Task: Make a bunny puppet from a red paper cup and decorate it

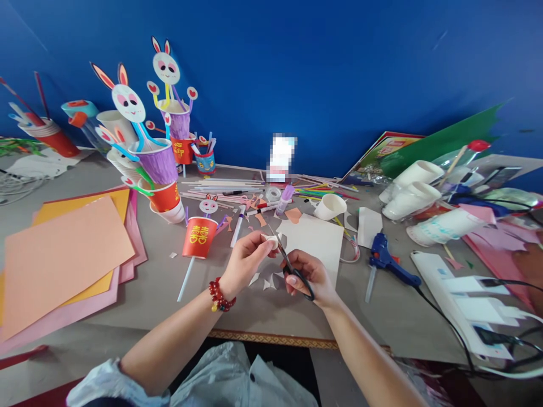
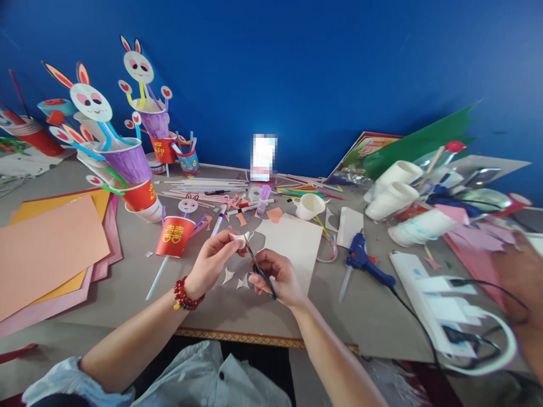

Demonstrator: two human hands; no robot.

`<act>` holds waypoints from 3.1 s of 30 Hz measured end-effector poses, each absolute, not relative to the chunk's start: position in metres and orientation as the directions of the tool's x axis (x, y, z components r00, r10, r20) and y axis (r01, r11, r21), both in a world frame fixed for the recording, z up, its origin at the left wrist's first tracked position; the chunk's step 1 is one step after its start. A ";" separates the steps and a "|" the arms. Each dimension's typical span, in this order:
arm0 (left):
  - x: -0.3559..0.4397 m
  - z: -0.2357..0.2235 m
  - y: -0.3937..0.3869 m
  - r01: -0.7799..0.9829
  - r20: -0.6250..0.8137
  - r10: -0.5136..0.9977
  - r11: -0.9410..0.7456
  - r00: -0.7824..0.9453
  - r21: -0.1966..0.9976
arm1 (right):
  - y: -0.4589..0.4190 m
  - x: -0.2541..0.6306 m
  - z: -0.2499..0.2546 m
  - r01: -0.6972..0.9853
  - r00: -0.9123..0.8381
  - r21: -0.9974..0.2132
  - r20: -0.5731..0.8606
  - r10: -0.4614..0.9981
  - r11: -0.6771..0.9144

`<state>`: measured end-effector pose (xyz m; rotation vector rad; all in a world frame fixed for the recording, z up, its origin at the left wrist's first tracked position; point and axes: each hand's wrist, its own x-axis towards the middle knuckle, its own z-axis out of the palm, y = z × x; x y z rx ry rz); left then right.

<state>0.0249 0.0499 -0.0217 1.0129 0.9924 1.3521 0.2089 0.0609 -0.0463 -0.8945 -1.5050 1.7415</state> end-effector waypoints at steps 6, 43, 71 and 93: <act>0.025 -0.022 0.050 -0.243 0.048 0.999 -0.050 -0.012 0.969 | 0.062 0.208 -0.046 -0.067 -0.556 -0.990 -0.067 0.828 -0.125; 0.023 -0.024 0.050 -0.255 0.088 0.996 -0.081 0.017 0.964 | 0.062 0.212 -0.049 -0.069 -0.543 -0.995 -0.019 0.839 -0.067; 0.021 -0.026 0.052 -0.321 0.063 0.998 -0.067 -0.023 0.945 | 0.061 0.211 -0.044 -0.027 -0.525 -0.998 -0.031 0.851 -0.053; 0.020 -0.025 0.052 -0.380 0.017 0.998 -0.041 -0.067 0.924 | 0.061 0.210 -0.047 -0.009 -0.510 -0.998 -0.052 0.859 -0.066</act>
